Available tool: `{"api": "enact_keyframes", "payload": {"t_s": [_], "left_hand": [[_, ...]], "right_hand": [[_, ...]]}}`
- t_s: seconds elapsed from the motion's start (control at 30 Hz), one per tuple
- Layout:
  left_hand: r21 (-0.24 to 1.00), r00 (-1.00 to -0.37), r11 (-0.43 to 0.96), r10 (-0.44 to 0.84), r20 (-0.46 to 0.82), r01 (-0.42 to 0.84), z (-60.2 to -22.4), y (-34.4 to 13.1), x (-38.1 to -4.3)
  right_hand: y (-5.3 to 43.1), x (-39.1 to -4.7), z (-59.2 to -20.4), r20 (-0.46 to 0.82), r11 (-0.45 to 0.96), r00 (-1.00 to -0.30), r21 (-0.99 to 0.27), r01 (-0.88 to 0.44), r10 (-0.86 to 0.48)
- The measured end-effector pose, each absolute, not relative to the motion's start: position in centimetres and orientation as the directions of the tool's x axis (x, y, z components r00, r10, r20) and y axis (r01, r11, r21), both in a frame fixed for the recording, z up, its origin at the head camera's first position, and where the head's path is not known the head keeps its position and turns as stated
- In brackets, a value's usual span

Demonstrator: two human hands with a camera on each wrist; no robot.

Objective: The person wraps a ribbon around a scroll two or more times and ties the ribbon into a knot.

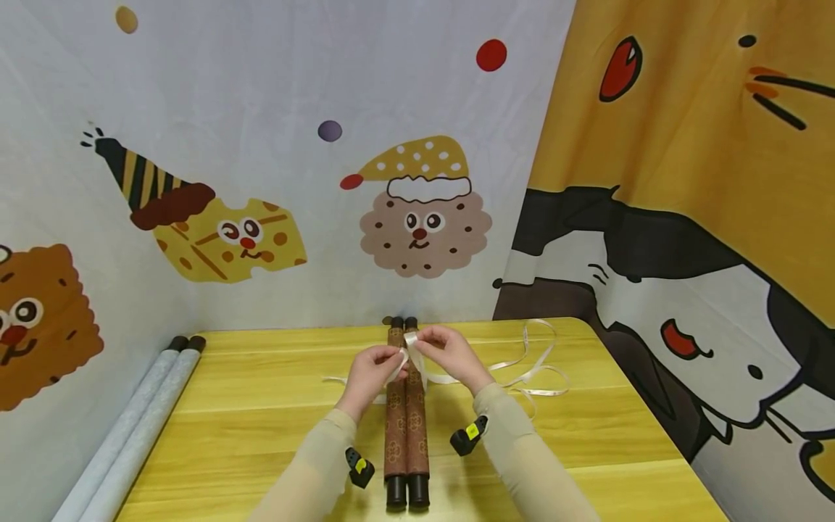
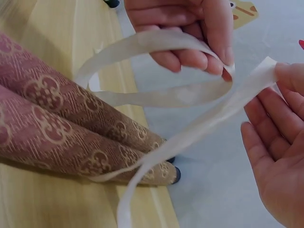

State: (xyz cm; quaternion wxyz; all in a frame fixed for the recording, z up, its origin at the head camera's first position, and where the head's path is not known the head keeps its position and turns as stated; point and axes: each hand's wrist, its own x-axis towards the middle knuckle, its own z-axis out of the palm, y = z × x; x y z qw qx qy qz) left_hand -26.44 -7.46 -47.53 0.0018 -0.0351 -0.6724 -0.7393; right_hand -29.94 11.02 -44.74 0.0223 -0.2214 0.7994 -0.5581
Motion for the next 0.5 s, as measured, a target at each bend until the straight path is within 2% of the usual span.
{"api": "enact_keyframes", "payload": {"t_s": [0.33,0.5], "left_hand": [[0.995,-0.998,-0.089,0.041,0.050,0.046,-47.7,-7.7,-26.7],[0.993,-0.997,-0.110,0.045,0.059,0.054,-47.9,-7.5,-26.7]], "right_hand": [[12.4,-32.1,-43.0,0.151,0.343,-0.850,-0.868,-0.358,-0.505],[12.4,-32.8,-42.4,0.116,0.327,-0.830,-0.882,-0.339,-0.546]]}}
